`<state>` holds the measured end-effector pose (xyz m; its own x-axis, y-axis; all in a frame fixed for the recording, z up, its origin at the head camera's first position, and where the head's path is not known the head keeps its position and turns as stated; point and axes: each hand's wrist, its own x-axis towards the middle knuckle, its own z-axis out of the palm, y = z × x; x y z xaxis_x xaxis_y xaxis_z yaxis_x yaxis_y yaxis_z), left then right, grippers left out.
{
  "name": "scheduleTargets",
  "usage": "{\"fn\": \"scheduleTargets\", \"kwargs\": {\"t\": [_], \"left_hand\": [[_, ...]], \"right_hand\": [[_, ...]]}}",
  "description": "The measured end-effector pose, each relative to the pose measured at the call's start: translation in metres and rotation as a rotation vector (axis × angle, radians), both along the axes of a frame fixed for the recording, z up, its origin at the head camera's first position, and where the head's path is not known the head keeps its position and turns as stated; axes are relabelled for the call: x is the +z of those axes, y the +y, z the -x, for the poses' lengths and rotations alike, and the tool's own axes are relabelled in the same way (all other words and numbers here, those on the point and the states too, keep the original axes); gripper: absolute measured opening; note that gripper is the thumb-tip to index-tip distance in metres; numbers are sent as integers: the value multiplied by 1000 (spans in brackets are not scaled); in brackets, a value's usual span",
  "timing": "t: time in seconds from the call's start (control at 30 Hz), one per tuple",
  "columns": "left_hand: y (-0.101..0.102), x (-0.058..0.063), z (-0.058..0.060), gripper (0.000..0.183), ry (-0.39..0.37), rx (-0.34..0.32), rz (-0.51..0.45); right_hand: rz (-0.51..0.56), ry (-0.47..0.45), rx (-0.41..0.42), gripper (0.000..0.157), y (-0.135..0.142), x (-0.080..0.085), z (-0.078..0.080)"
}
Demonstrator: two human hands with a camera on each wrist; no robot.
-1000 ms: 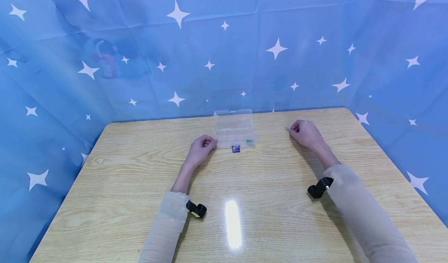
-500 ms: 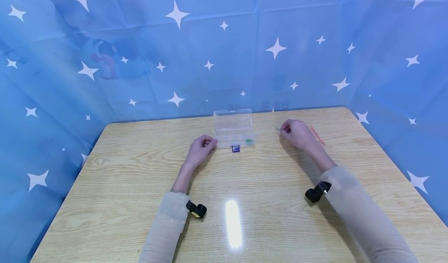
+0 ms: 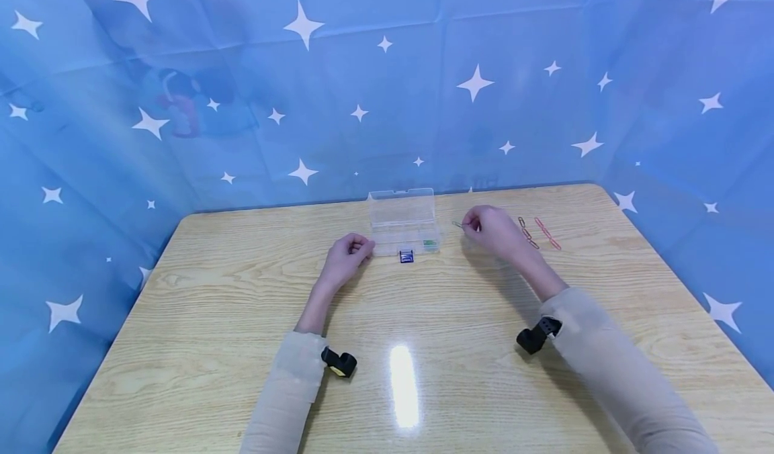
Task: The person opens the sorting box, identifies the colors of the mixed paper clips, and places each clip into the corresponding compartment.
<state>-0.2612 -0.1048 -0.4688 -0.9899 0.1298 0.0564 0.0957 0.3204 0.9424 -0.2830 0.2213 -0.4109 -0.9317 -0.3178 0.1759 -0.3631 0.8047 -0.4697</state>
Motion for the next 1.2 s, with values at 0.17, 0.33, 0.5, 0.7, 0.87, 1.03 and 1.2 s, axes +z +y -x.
{"fn": "scheduleTargets", "kwargs": {"t": [0.17, 0.33, 0.5, 0.7, 0.87, 1.03, 1.2], "left_hand": [[-1, -1, 1, 19, 1, -3, -15], [-1, -2, 1, 19, 6, -1, -8], [0, -1, 0, 23, 11, -4, -15], [0, 4, -2, 27, -3, -22, -27], [1, 10, -7, 25, 1, -21, -21], [0, -1, -1, 22, 3, -4, -20], [-1, 0, -1, 19, 13, -7, -10]], "right_hand": [[14, 5, 26, 12, -11, 0, -2], [18, 10, 51, 10, -22, -1, -4], [8, 3, 71, 10, -33, -1, -5], [4, -5, 97, 9, -44, -3, -4], [12, -4, 115, 9, -49, -6, -5], [8, -4, 111, 9, -51, -10, -3], [-8, -21, 100, 9, -51, -12, -2]]}}
